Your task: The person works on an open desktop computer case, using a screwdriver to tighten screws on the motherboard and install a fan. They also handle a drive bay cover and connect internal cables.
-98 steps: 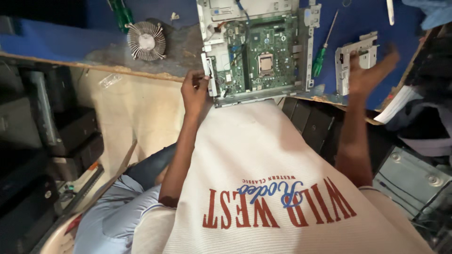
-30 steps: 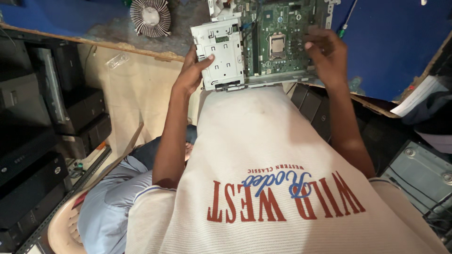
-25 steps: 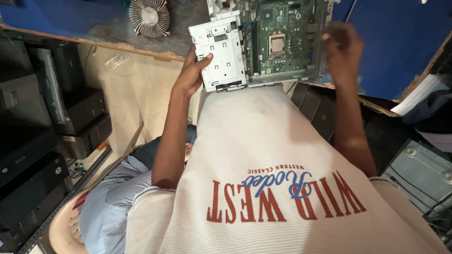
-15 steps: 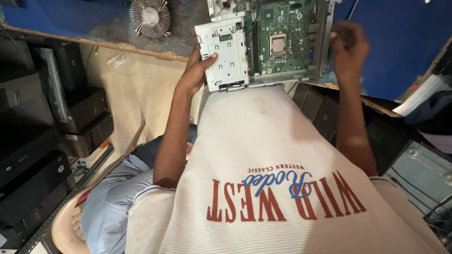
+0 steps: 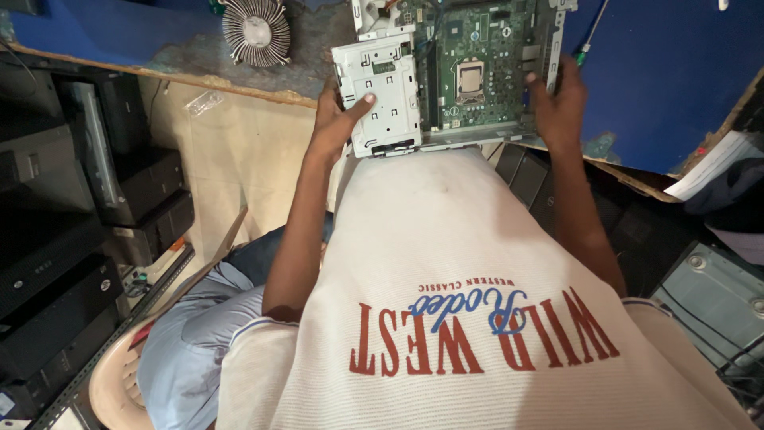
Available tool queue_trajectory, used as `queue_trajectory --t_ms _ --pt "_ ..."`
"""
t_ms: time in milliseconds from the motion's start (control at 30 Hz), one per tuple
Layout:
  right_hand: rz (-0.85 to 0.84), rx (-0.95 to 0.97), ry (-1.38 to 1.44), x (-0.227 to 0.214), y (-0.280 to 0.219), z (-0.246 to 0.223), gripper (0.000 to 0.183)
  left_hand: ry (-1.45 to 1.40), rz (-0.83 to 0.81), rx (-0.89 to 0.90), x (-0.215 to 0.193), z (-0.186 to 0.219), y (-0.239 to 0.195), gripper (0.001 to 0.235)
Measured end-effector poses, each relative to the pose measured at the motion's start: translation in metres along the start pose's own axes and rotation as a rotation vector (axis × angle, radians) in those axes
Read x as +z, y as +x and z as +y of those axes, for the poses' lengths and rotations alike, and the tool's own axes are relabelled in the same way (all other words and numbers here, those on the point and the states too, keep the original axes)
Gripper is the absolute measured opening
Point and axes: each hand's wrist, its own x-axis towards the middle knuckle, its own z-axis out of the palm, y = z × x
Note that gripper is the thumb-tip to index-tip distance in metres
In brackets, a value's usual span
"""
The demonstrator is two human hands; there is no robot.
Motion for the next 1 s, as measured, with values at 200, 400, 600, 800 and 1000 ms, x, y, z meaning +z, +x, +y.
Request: queue_trajectory --t_ms 200,400,600,800,1000 --pt "0.249 -0.420 -0.298 -0.007 -0.007 -0.041 0.038 -0.063 -0.087 0.159 -0.009 0.009 -0.010 0.064" --pt "-0.454 -0.029 0.633 0.038 0.000 -0.101 0.052 -0.654 -0.298 0.008 0.020 0.036 -0.027 0.062" --pt "-0.875 0.434 0.965 0.071 0.004 -0.133 0.077 -0.127 -0.355 0.090 0.090 0.076 -0.071 0.054" --pt "-0.586 0.305 1.246 0.078 -0.012 -0.124 0.064 0.484 -0.366 0.315 0.062 0.101 -0.064 0.047" --pt "-0.600 0.233 1.000 0.090 -0.004 -0.137 0.062 0.379 -0.343 0.240 -0.029 0.082 -0.031 0.034"
